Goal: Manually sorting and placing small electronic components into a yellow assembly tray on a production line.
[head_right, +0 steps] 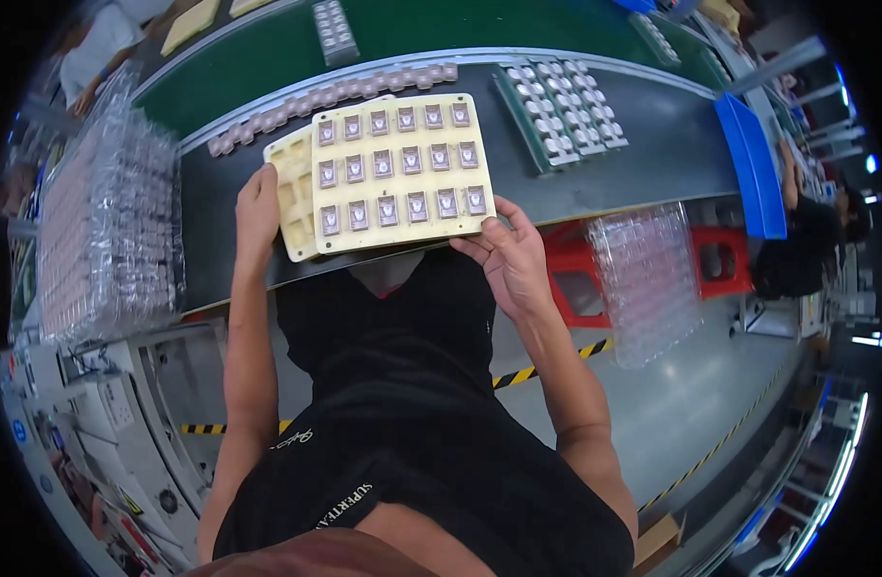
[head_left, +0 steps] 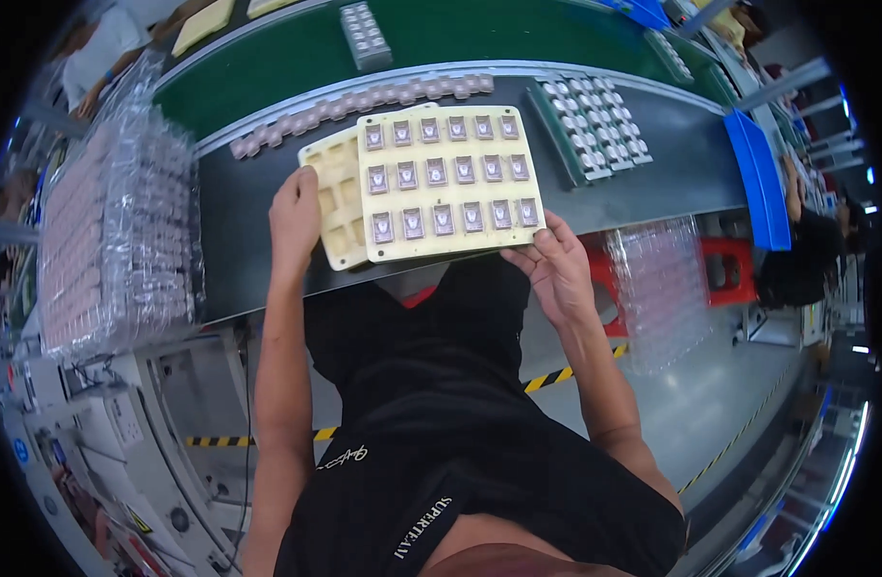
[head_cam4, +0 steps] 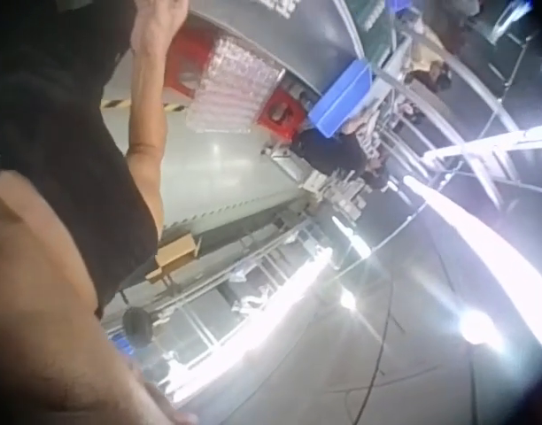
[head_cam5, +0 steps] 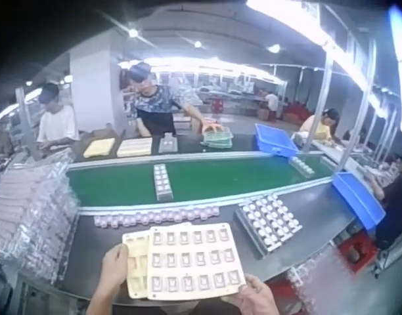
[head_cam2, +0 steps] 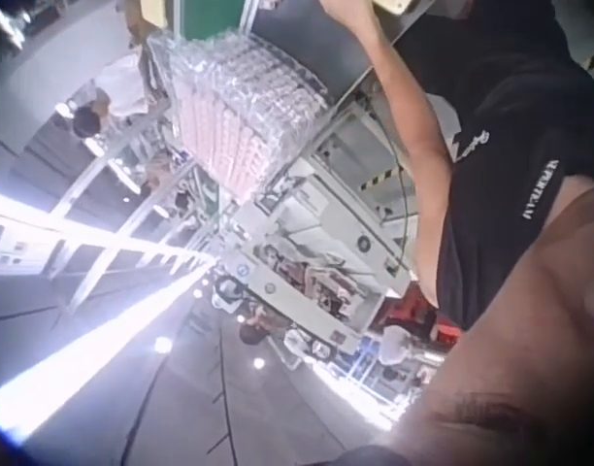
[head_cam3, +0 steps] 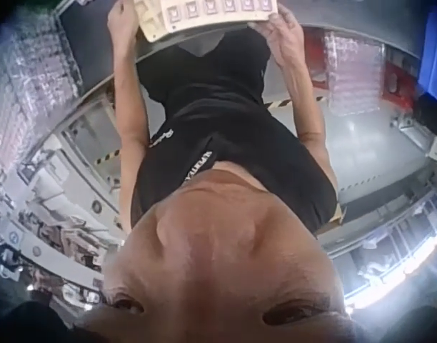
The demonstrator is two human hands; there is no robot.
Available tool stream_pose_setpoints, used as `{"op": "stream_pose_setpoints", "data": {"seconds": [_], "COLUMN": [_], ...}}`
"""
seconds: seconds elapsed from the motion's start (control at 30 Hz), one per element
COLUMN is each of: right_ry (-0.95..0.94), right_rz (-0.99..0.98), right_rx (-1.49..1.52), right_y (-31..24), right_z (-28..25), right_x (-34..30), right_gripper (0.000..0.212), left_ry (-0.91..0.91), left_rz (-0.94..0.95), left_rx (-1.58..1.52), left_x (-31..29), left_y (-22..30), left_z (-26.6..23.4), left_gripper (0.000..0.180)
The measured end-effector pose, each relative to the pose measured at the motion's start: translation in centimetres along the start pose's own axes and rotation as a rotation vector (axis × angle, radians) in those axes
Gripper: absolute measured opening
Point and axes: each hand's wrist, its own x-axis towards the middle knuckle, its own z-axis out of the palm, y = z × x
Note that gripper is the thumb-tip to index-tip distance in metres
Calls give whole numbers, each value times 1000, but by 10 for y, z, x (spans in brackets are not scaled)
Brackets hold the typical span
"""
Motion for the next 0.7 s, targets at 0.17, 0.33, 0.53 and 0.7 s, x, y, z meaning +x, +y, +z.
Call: {"op": "stream_pose_setpoints", "data": {"seconds": [0.17,0.33,0.53,0.7], "right_ry": [-87,-102,-111,-205], "right_rz": [39,55,17,178], "right_rx": [-9,-238,-394,-538], "right_y": [2,-16,-12,-38], "right_z": [-18,-27,-45,-64], "right_x": [15,21,34,59], "right_gripper": [47,46,50,53], "left_ry": [101,27,-43,-17], "left_rz": [22,6,-88,-115], "left_rx": [-63,-434,-798,-875], "left_x": [-35,-46,-51,-46], "left_y": [12,19,42,48], "left_z": [18,44,56,62], "left_gripper": [43,52,49,51]}}
